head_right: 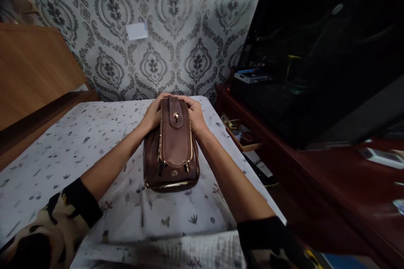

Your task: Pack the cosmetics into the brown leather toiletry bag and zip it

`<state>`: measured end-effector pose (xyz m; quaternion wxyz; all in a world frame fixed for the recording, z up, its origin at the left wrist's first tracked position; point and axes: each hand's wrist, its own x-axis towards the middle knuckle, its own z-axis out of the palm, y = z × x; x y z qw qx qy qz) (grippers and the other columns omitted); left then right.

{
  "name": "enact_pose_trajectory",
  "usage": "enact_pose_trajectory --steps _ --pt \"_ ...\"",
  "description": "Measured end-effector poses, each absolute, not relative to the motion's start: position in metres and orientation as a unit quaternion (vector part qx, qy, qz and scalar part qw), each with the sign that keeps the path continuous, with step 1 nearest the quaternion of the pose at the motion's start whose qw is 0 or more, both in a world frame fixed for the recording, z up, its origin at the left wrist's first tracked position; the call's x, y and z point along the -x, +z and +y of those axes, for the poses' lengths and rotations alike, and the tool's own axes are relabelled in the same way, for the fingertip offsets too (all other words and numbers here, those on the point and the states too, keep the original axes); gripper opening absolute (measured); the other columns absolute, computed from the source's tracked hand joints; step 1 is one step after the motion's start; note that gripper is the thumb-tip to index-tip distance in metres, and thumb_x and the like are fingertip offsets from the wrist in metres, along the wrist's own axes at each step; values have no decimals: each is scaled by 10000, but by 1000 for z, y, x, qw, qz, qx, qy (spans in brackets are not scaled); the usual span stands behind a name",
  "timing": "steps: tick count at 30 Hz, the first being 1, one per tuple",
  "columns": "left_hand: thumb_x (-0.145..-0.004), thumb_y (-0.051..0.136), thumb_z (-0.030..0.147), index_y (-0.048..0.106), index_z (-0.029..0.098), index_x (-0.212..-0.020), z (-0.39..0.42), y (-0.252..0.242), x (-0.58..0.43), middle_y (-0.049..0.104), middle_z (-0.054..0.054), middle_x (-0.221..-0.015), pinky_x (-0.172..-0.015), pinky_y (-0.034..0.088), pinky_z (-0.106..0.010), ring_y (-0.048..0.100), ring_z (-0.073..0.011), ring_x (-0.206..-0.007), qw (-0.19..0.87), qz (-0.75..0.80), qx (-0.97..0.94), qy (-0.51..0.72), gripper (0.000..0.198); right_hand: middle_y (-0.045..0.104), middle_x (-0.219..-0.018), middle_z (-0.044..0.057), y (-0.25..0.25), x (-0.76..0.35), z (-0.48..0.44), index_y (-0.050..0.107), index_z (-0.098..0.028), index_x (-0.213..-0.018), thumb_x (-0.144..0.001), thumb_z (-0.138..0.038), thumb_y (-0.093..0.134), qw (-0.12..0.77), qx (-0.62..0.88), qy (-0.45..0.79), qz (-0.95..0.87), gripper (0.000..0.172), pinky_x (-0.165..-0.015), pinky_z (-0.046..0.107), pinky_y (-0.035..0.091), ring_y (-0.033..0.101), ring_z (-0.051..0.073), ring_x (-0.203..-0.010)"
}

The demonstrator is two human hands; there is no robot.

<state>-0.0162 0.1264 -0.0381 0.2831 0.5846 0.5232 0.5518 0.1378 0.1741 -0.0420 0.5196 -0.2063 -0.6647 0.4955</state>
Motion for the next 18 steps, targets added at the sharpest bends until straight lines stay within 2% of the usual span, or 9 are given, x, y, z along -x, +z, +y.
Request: enact_pose_trajectory --steps 3,6,12,18 --pt "-832 650 216 673 265 -1148 121 -43 17 699 -36 -1283 -1166 379 -434 529 -304 -1355 226 504 -635 541 321 775 -1050 28 -47 -144 170 789 -240 -874 -717 -443 740 515 208 475 -683 261 -1071 425 487 674 254 -1113" --pt "-851 619 228 665 251 -1165 116 -46 19 688 -43 -1301 -1171 369 -432 535 -308 -1341 202 498 -657 529 318 765 -1159 35 -54 -148 165 804 -241 -997 -739 -385 732 521 204 478 -677 304 -1106 442 476 667 256 -1168" --pt "-878 562 292 621 228 -1215 106 -46 25 681 -57 -1284 -1148 404 -432 593 -294 -1257 152 492 -700 495 349 747 -1241 47 -62 -158 149 781 -252 -1146 -817 -472 742 518 207 461 -691 398 -1138 481 472 651 272 -1239" --pt "-908 522 287 596 213 -1286 88 -47 25 644 -85 -1378 -1198 387 -426 554 -264 -1347 137 495 -707 485 393 693 -1369 19 -70 -173 127 769 -288 -1218 -901 -445 671 529 238 402 -709 367 -1231 508 376 584 270 -1364"
